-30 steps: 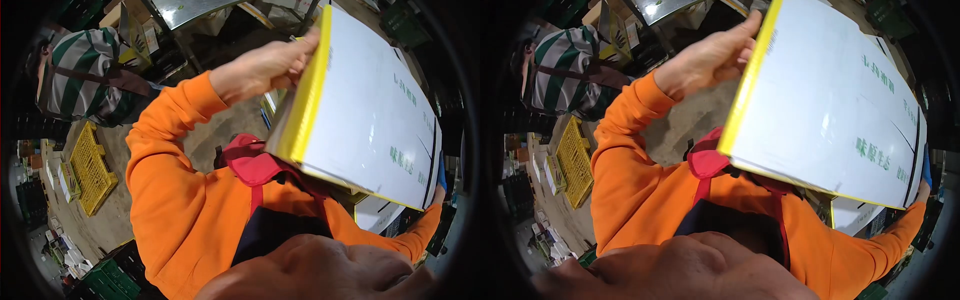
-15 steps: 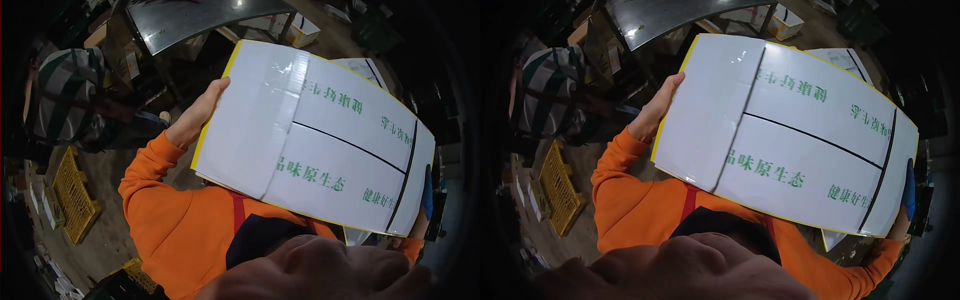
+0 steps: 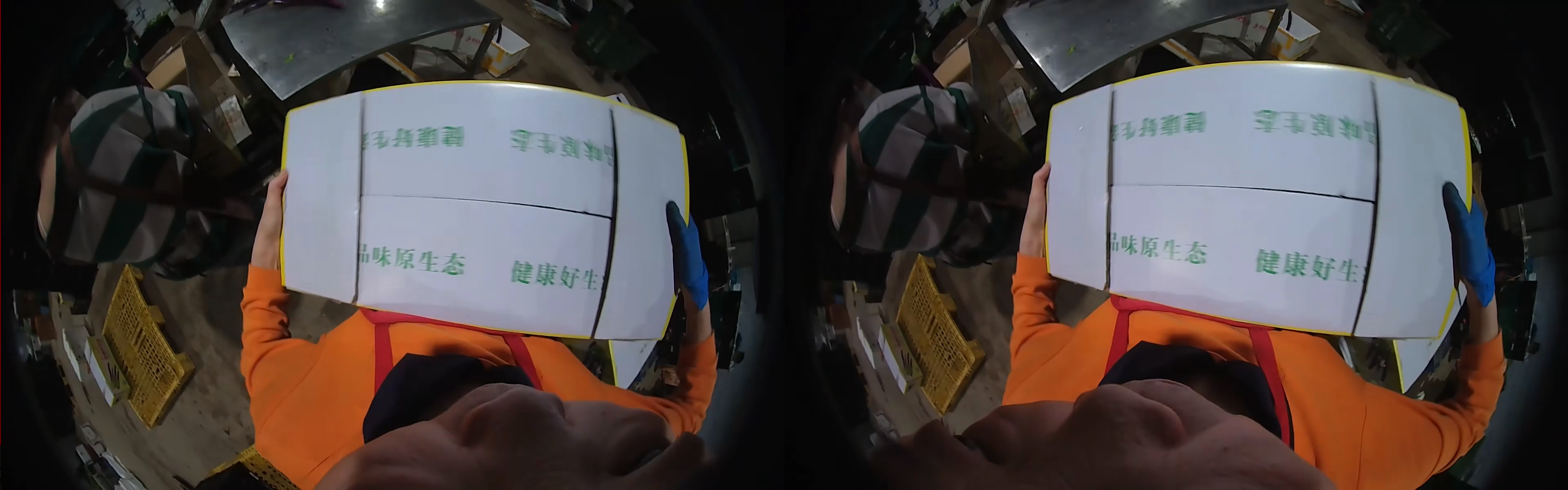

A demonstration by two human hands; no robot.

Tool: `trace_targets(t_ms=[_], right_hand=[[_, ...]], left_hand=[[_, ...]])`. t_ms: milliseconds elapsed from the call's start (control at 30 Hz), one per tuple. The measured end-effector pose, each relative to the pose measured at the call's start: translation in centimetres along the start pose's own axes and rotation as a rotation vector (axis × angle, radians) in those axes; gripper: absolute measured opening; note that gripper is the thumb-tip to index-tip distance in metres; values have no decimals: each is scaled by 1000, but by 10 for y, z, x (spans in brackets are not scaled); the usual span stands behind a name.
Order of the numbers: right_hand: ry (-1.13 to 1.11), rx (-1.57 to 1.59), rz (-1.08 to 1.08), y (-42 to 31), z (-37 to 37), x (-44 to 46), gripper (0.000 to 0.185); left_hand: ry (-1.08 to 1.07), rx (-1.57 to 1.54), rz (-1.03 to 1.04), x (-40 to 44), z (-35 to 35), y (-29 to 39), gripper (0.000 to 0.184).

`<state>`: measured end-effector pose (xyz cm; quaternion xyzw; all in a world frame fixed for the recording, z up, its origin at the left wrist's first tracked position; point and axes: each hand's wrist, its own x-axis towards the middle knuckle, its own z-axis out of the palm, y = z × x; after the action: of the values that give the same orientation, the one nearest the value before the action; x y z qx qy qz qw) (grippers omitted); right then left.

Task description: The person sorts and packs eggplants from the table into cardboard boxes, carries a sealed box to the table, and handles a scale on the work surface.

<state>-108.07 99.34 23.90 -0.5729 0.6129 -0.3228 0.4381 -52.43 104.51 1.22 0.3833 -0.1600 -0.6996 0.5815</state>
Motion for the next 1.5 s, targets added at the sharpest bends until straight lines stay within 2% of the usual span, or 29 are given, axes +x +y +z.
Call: trace_targets(t_ms=[67, 167, 267, 467, 600, 733, 833, 1100, 1233, 1500], right_hand=[[-79, 33, -33, -25, 33, 11, 50], [-88, -46, -246, -52, 80, 35, 52], [-139, 2, -221, -71, 98, 70, 48], [-148, 53, -270, -68, 101, 163, 47], [-159, 282, -292, -51, 81, 236, 49], [-171, 120, -311, -61, 79, 306, 49], [-177, 55, -338, -70, 88, 345, 50], [-227, -5, -319, -130, 156, 416, 48], [-212, 188, -234, -123, 177, 466, 48], [-259, 156, -59, -115, 201, 577, 47]], left_hand=[[13, -136, 56, -1, -25, 10, 51], [81, -192, 107, 5, -46, 25, 51], [74, -209, 129, 30, -71, 39, 50], [75, -236, 146, 76, -51, 79, 50], [74, -189, 233, 114, -43, 115, 50], [147, -192, 240, 133, -31, 124, 51], [96, -181, 223, 163, -29, 146, 51], [126, -89, 279, 276, -62, 231, 50], [142, -60, 217, 321, -74, 264, 48], [316, -15, 201, 382, -81, 313, 39]])
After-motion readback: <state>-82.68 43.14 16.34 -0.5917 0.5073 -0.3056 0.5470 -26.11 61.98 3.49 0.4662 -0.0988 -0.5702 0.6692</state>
